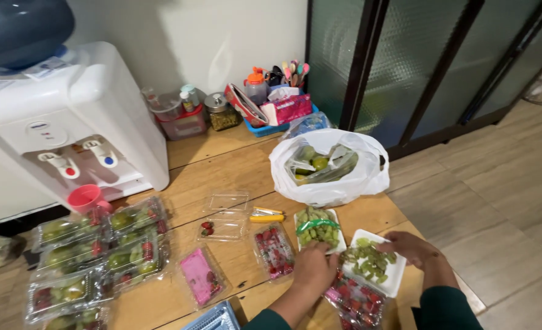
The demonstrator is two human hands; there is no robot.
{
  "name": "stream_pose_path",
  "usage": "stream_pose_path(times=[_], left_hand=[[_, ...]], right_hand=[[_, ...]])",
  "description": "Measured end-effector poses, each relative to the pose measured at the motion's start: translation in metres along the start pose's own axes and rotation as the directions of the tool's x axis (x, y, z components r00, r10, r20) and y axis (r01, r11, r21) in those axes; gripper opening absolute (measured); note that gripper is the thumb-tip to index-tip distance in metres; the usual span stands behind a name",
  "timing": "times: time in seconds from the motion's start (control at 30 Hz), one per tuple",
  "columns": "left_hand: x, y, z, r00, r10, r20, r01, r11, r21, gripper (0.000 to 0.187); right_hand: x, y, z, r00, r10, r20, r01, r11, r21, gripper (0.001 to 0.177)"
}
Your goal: The person sorts citrus fruits and grapes into plastic containers, using a yellow utility knife to cut away stems and leaves before closing the lids.
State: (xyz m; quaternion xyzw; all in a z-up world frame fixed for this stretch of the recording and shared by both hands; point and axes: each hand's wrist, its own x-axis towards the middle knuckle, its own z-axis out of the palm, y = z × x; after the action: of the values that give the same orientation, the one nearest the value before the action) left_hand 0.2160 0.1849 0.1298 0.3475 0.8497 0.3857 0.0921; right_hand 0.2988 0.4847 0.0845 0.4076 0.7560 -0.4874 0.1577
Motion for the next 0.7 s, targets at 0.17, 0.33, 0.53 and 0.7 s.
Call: stream_pose_path(times=[0.17, 0.33, 0.53, 0.7], left_hand=[[-0.001, -0.058, -0.037, 0.928, -0.091, -0.361, 0.137, 0.985, 0.102, 0.029], [-0.007, -0.123, -0.056, 0.826, -0.395, -0.402, 0.395, 0.914, -0.087, 0.032], [-0.023, -0.140, -0.055, 0.816, -0.478, -0.326, 0.463, 0.877, -0.128, 0.035], [-0.017, -0.184, -0.019, 0.868, -0.423, -0.259, 0.400, 0.906, -0.139, 0.054]], right_hand=[[0.039, 0.048, -0.007, 0.992, -0.108, 0.060, 0.084, 0.946, 0.312, 0.042], [0.047, 0.050, -0.016, 0.972, -0.225, 0.061, 0.137, 0.763, 0.631, 0.032], [0.057, 0.046, -0.020, 0.979, -0.185, -0.089, 0.191, 0.662, 0.725, 0.032], [0.023, -0.003, -0.006, 0.976, -0.190, -0.102, 0.209, 0.712, 0.670, 0.034]])
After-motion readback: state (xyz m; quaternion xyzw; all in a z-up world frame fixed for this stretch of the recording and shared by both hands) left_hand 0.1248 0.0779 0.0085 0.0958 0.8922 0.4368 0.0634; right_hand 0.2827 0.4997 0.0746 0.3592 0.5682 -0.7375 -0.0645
